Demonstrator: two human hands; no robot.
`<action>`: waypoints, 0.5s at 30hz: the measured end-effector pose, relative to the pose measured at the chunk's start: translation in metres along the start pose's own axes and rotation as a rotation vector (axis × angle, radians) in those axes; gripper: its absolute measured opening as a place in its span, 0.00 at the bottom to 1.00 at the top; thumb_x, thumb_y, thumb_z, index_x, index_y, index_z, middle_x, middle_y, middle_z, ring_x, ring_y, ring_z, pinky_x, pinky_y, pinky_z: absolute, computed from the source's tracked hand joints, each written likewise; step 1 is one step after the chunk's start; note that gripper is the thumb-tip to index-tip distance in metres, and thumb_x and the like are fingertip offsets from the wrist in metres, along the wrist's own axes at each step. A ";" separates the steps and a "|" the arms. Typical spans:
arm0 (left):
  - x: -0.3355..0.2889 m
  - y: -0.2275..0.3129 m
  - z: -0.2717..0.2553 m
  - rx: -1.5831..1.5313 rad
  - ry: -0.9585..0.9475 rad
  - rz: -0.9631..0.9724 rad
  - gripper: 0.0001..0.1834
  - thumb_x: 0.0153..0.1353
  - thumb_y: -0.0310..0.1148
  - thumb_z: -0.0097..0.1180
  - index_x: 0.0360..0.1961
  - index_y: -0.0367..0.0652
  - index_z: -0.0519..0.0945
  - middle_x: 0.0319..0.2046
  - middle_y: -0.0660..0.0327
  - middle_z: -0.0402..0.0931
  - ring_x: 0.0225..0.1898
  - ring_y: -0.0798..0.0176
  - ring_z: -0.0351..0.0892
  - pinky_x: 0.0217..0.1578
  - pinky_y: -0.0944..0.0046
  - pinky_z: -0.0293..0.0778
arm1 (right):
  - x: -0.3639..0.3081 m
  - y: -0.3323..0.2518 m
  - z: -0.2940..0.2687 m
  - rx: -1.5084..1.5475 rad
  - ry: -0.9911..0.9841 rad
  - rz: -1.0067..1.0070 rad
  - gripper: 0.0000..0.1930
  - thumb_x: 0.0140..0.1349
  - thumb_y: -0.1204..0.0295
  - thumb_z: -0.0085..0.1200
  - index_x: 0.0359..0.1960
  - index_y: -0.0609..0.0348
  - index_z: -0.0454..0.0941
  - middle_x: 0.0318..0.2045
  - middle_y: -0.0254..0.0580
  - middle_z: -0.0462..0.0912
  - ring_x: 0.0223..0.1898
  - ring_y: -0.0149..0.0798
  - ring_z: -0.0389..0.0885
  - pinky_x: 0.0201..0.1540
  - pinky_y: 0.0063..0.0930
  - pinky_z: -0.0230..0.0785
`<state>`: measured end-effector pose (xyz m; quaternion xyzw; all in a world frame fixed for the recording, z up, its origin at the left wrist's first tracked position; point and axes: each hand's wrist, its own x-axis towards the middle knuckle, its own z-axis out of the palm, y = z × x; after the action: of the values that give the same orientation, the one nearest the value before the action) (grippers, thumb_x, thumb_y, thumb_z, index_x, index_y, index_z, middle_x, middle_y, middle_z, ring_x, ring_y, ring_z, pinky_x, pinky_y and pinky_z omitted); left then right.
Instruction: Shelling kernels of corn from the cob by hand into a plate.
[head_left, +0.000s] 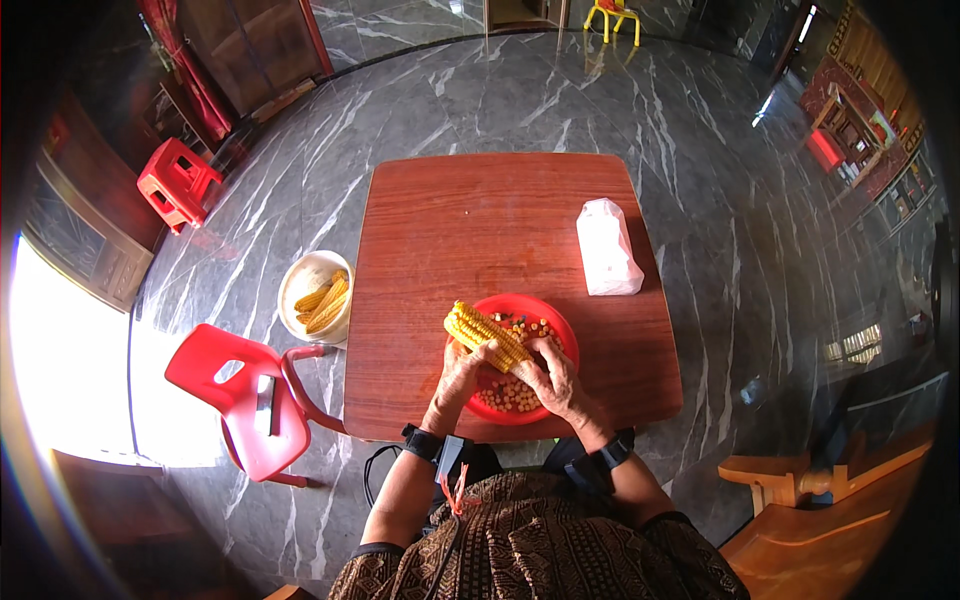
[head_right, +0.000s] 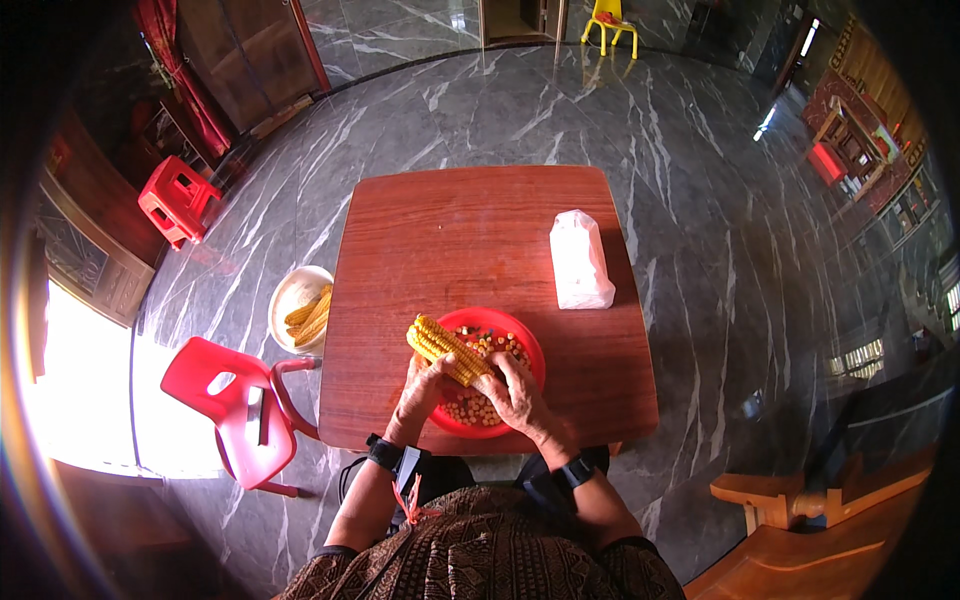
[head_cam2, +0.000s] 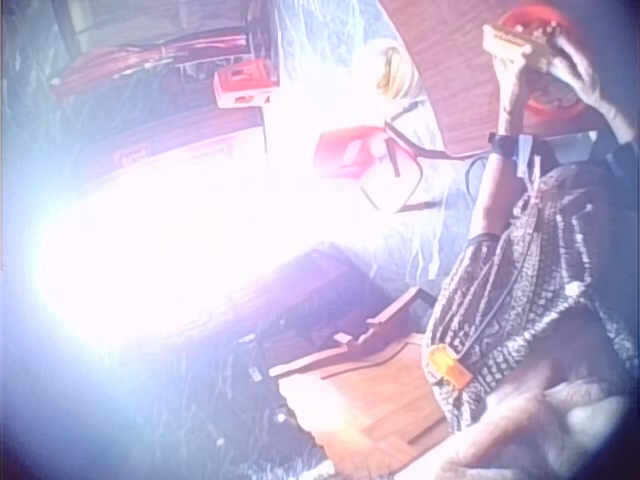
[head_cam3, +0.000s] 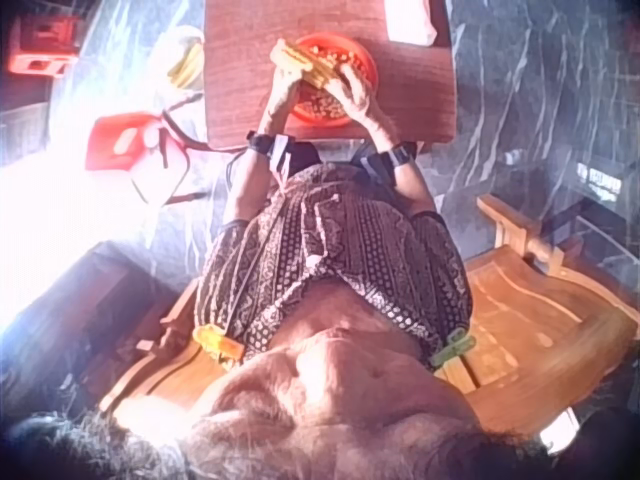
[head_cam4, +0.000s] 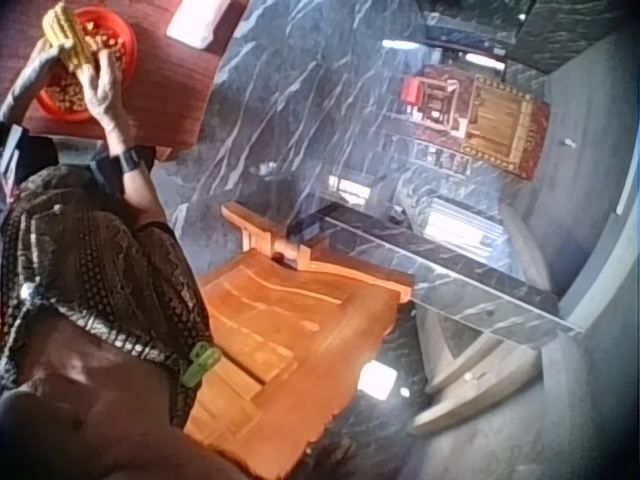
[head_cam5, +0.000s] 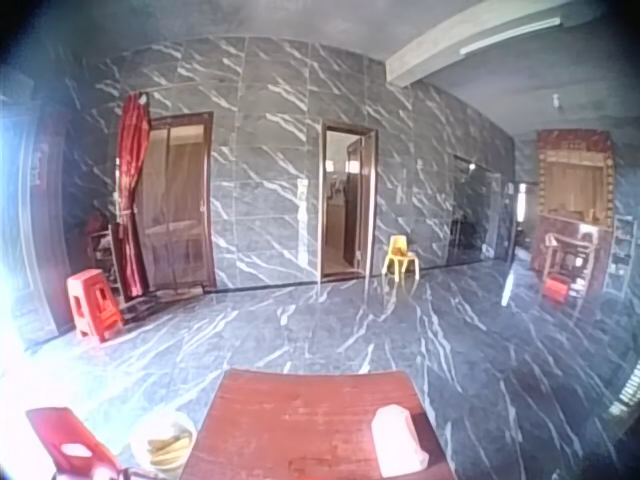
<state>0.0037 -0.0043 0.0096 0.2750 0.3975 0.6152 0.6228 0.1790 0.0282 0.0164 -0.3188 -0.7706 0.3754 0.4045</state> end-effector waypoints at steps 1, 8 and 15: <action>0.001 -0.002 -0.001 -0.017 0.004 0.020 0.27 0.53 0.36 0.61 0.50 0.34 0.67 0.39 0.54 0.76 0.35 0.60 0.80 0.25 0.65 0.81 | -0.002 0.002 0.002 -0.035 0.019 -0.045 0.13 0.61 0.69 0.49 0.43 0.64 0.67 0.35 0.55 0.73 0.38 0.56 0.74 0.41 0.42 0.66; 0.000 -0.002 -0.001 -0.022 0.048 0.012 0.26 0.52 0.35 0.62 0.50 0.35 0.69 0.39 0.56 0.77 0.35 0.64 0.79 0.28 0.68 0.79 | -0.003 0.003 0.004 -0.090 0.003 -0.068 0.15 0.58 0.68 0.52 0.44 0.62 0.68 0.37 0.52 0.74 0.40 0.54 0.75 0.43 0.40 0.68; 0.001 -0.006 -0.001 -0.042 0.050 0.045 0.26 0.51 0.35 0.63 0.49 0.36 0.69 0.39 0.57 0.76 0.36 0.64 0.79 0.29 0.68 0.79 | -0.001 -0.007 0.002 -0.025 -0.040 0.039 0.17 0.58 0.67 0.54 0.44 0.62 0.65 0.36 0.54 0.71 0.38 0.56 0.73 0.41 0.42 0.67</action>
<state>0.0062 -0.0037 0.0045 0.2553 0.3939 0.6437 0.6044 0.1764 0.0234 0.0211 -0.3312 -0.7769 0.3798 0.3774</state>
